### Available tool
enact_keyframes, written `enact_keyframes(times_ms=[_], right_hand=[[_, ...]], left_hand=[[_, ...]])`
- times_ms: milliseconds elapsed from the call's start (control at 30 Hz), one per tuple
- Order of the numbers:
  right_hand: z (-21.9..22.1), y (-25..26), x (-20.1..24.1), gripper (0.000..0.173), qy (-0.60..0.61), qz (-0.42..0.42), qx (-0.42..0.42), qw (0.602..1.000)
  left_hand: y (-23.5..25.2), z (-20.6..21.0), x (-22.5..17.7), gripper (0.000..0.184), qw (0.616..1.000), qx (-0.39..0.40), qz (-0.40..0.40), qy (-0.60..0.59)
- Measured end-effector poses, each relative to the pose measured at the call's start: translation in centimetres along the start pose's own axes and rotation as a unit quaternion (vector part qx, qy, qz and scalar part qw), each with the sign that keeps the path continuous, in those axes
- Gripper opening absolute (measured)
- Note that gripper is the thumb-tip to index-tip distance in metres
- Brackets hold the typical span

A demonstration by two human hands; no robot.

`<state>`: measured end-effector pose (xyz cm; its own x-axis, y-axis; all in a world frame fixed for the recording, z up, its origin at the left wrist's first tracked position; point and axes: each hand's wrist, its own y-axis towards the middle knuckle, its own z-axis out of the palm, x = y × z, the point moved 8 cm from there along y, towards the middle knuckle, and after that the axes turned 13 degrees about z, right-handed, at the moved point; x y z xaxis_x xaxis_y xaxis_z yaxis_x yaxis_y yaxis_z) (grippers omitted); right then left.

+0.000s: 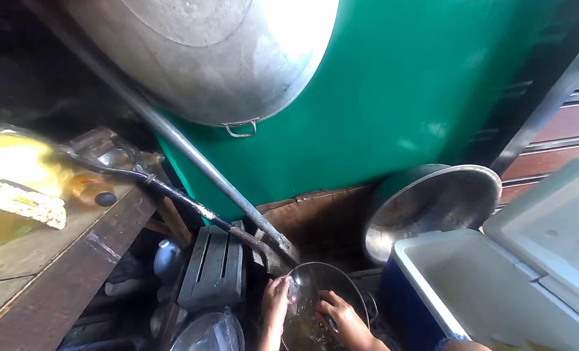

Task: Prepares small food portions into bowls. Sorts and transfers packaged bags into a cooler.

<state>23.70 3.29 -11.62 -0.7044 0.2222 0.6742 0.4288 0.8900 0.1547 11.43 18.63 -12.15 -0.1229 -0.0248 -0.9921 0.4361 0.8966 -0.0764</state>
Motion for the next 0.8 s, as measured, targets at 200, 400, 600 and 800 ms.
enact_keyframes(times_ms=[200, 400, 600, 800], right_hand=[[6.1, -1.1, -1.8, 0.022, -0.001, 0.067, 0.116, 0.991], [6.1, -0.3, -3.7, 0.033, 0.123, 0.264, 0.014, 0.957], [5.7, -0.5, -7.6, 0.035, 0.222, 0.457, -0.023, 0.861], [3.8, -1.5, -9.1, 0.035, 0.308, 0.503, -0.052, 0.806]], left_hand=[[-0.3, -2.2, -0.9, 0.03, 0.996, 0.007, 0.008, 0.088], [-0.8, -3.1, -0.7, 0.035, 0.994, 0.005, -0.014, 0.106], [-1.2, -3.4, -1.0, 0.037, 0.986, 0.015, -0.003, 0.167], [-1.4, -4.2, -1.8, 0.029, 0.989, -0.001, 0.029, 0.146]])
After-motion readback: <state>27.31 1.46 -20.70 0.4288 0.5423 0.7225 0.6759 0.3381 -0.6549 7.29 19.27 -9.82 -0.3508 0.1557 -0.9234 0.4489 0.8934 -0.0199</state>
